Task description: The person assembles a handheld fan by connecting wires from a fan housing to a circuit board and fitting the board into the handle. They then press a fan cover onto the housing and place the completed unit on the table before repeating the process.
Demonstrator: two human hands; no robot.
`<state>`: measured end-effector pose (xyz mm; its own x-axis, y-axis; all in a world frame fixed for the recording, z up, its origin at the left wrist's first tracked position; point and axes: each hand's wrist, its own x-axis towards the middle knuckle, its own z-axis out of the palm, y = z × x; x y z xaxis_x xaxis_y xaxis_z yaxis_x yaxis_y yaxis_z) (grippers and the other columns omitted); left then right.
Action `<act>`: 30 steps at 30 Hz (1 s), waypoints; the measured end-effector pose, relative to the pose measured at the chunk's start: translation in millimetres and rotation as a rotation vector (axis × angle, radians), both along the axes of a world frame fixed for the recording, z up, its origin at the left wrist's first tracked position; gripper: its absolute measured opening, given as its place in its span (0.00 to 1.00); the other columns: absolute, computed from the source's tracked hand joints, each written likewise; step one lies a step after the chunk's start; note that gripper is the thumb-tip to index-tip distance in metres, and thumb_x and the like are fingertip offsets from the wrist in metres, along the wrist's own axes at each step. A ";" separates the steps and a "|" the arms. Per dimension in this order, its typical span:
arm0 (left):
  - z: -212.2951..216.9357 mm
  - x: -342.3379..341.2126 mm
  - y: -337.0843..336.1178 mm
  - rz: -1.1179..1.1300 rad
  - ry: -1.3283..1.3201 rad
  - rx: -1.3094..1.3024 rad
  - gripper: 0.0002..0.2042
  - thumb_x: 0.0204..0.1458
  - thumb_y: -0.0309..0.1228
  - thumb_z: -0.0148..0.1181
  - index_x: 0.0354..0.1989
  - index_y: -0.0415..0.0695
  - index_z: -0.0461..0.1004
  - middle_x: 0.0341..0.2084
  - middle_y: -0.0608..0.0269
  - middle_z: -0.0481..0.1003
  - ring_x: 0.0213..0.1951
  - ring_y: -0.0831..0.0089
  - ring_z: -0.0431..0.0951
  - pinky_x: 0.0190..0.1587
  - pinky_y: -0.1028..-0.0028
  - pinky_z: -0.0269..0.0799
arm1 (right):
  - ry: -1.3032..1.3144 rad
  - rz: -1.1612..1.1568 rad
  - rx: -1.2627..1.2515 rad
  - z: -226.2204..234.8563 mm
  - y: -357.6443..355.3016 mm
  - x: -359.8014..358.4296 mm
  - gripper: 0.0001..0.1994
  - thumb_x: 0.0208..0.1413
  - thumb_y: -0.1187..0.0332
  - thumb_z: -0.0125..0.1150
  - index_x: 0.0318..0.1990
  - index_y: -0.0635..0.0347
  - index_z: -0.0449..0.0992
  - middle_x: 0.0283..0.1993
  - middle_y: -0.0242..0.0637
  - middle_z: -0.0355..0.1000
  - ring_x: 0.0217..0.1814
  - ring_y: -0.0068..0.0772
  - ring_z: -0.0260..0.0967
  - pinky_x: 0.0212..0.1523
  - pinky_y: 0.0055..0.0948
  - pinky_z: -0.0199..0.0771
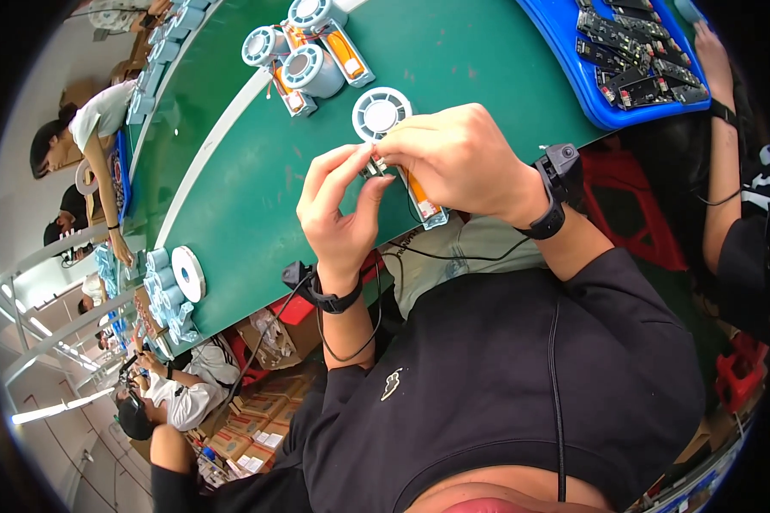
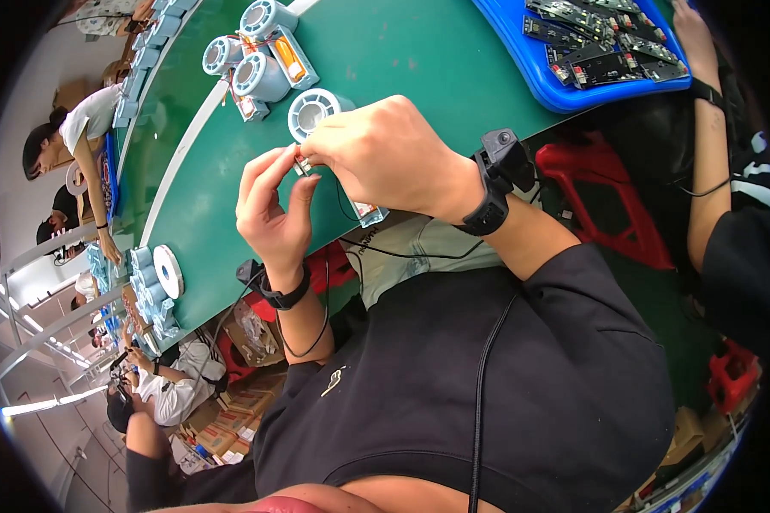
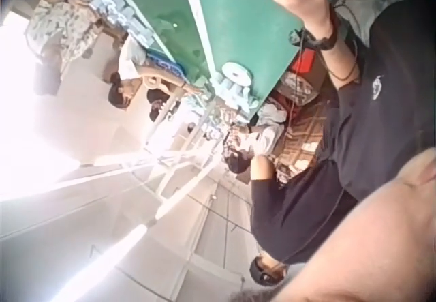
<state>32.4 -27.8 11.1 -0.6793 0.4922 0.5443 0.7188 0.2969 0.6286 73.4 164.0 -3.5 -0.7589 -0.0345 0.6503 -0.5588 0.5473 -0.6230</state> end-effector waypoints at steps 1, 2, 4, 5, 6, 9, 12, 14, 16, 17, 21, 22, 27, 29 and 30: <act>0.7 0.1 -0.9 -0.003 0.023 0.002 0.20 0.42 0.17 0.74 0.47 0.39 0.82 0.42 0.54 0.80 0.41 0.62 0.82 0.43 0.68 0.79 | -0.008 -0.002 -0.032 0.4 -1.0 0.8 0.05 0.50 0.77 0.67 0.35 0.62 0.82 0.32 0.40 0.81 0.30 0.42 0.79 0.29 0.33 0.77; 1.4 0.7 -2.0 -0.007 0.046 0.005 0.20 0.42 0.17 0.74 0.47 0.39 0.83 0.42 0.55 0.80 0.41 0.62 0.82 0.43 0.68 0.80 | -0.009 0.005 -0.030 1.0 -1.5 1.6 0.05 0.50 0.77 0.67 0.35 0.62 0.82 0.32 0.40 0.81 0.30 0.42 0.79 0.29 0.33 0.77; 1.0 4.3 -4.2 0.031 0.085 -0.003 0.20 0.41 0.16 0.74 0.46 0.39 0.83 0.41 0.55 0.80 0.40 0.62 0.82 0.42 0.68 0.80 | -0.003 0.024 0.027 3.4 -1.4 1.1 0.05 0.51 0.77 0.67 0.36 0.63 0.82 0.33 0.40 0.81 0.29 0.40 0.79 0.29 0.32 0.77; 0.7 6.9 -4.8 0.059 0.123 -0.017 0.21 0.40 0.16 0.75 0.46 0.39 0.83 0.41 0.56 0.81 0.40 0.62 0.82 0.42 0.68 0.80 | 0.001 0.035 0.055 5.1 -1.5 1.0 0.05 0.52 0.76 0.67 0.37 0.63 0.82 0.33 0.40 0.81 0.28 0.38 0.79 0.28 0.31 0.77; 0.3 9.5 -5.2 0.088 0.162 -0.031 0.21 0.39 0.16 0.75 0.46 0.39 0.83 0.40 0.56 0.81 0.40 0.62 0.82 0.41 0.68 0.80 | 0.002 0.051 0.059 8.6 -2.4 2.5 0.05 0.52 0.76 0.67 0.37 0.63 0.82 0.33 0.40 0.81 0.28 0.38 0.79 0.28 0.31 0.77; -1.1 19.2 -7.2 0.147 0.259 -0.022 0.20 0.38 0.16 0.74 0.44 0.40 0.83 0.39 0.57 0.81 0.39 0.62 0.82 0.40 0.69 0.80 | -0.326 0.185 -0.152 21.9 -11.9 14.1 0.05 0.54 0.77 0.67 0.39 0.64 0.83 0.33 0.41 0.81 0.26 0.33 0.78 0.28 0.28 0.76; -9.6 23.5 -7.7 0.197 0.302 -0.001 0.18 0.39 0.17 0.73 0.42 0.40 0.83 0.36 0.58 0.81 0.37 0.62 0.82 0.38 0.69 0.80 | -0.146 0.105 -0.155 6.9 -25.4 9.2 0.06 0.56 0.78 0.67 0.40 0.66 0.83 0.32 0.41 0.80 0.25 0.28 0.75 0.27 0.25 0.74; -10.9 24.4 -10.2 0.146 0.279 0.035 0.18 0.39 0.18 0.73 0.42 0.40 0.83 0.36 0.58 0.81 0.36 0.63 0.82 0.37 0.69 0.80 | -0.188 0.116 -0.132 8.6 -24.8 11.5 0.06 0.56 0.81 0.65 0.40 0.67 0.83 0.32 0.39 0.80 0.25 0.24 0.74 0.27 0.22 0.73; -12.1 29.5 -2.2 0.142 0.258 0.051 0.19 0.39 0.18 0.74 0.43 0.41 0.84 0.37 0.59 0.81 0.35 0.64 0.82 0.36 0.69 0.80 | -0.299 0.020 -0.143 5.7 -23.4 21.3 0.06 0.57 0.81 0.65 0.40 0.67 0.83 0.32 0.34 0.80 0.26 0.19 0.73 0.28 0.20 0.72; -12.8 31.2 0.6 0.151 0.260 0.067 0.19 0.39 0.19 0.74 0.43 0.41 0.84 0.37 0.59 0.81 0.35 0.64 0.82 0.35 0.69 0.80 | -0.304 0.076 -0.145 3.0 -23.7 22.7 0.06 0.57 0.81 0.65 0.40 0.67 0.83 0.32 0.34 0.80 0.26 0.19 0.73 0.28 0.20 0.72; -20.3 31.7 7.9 0.185 0.283 0.065 0.17 0.41 0.19 0.74 0.43 0.41 0.84 0.37 0.60 0.81 0.35 0.65 0.82 0.34 0.69 0.80 | -0.402 0.047 -0.249 0.4 -12.7 18.5 0.07 0.54 0.77 0.69 0.41 0.62 0.82 0.33 0.41 0.79 0.24 0.37 0.76 0.27 0.31 0.74; -22.3 32.4 5.1 0.194 0.284 0.068 0.17 0.41 0.19 0.74 0.43 0.41 0.84 0.37 0.60 0.81 0.35 0.65 0.82 0.34 0.69 0.80 | -0.399 0.033 -0.195 0.2 -16.6 19.5 0.08 0.53 0.76 0.70 0.41 0.62 0.81 0.33 0.40 0.79 0.24 0.37 0.75 0.27 0.31 0.74; -23.9 37.6 -21.2 0.252 0.225 -0.006 0.16 0.44 0.20 0.73 0.44 0.42 0.83 0.38 0.59 0.81 0.36 0.64 0.82 0.36 0.70 0.80 | -0.240 -0.165 0.082 2.2 -23.9 26.9 0.13 0.52 0.74 0.73 0.44 0.63 0.78 0.33 0.35 0.76 0.25 0.27 0.70 0.27 0.27 0.69; -21.5 32.1 -16.3 0.359 0.155 -0.059 0.16 0.46 0.20 0.73 0.45 0.41 0.83 0.39 0.58 0.81 0.36 0.63 0.83 0.38 0.70 0.80 | -0.160 -0.223 0.162 -3.0 -23.1 20.5 0.14 0.52 0.74 0.74 0.44 0.64 0.77 0.32 0.33 0.75 0.26 0.22 0.68 0.27 0.25 0.67; -20.1 28.9 -10.2 0.353 0.154 -0.062 0.16 0.46 0.20 0.73 0.45 0.41 0.83 0.39 0.58 0.81 0.36 0.63 0.83 0.38 0.70 0.80 | -0.188 -0.190 0.100 -4.6 -26.1 19.6 0.14 0.52 0.73 0.75 0.43 0.64 0.77 0.31 0.34 0.74 0.26 0.23 0.68 0.27 0.25 0.67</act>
<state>61.3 -38.0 -9.0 -0.7252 0.2775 0.6301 0.6502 0.5770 0.4943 93.0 137.9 -8.0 -0.8648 0.0631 0.4981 -0.3199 0.6954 -0.6435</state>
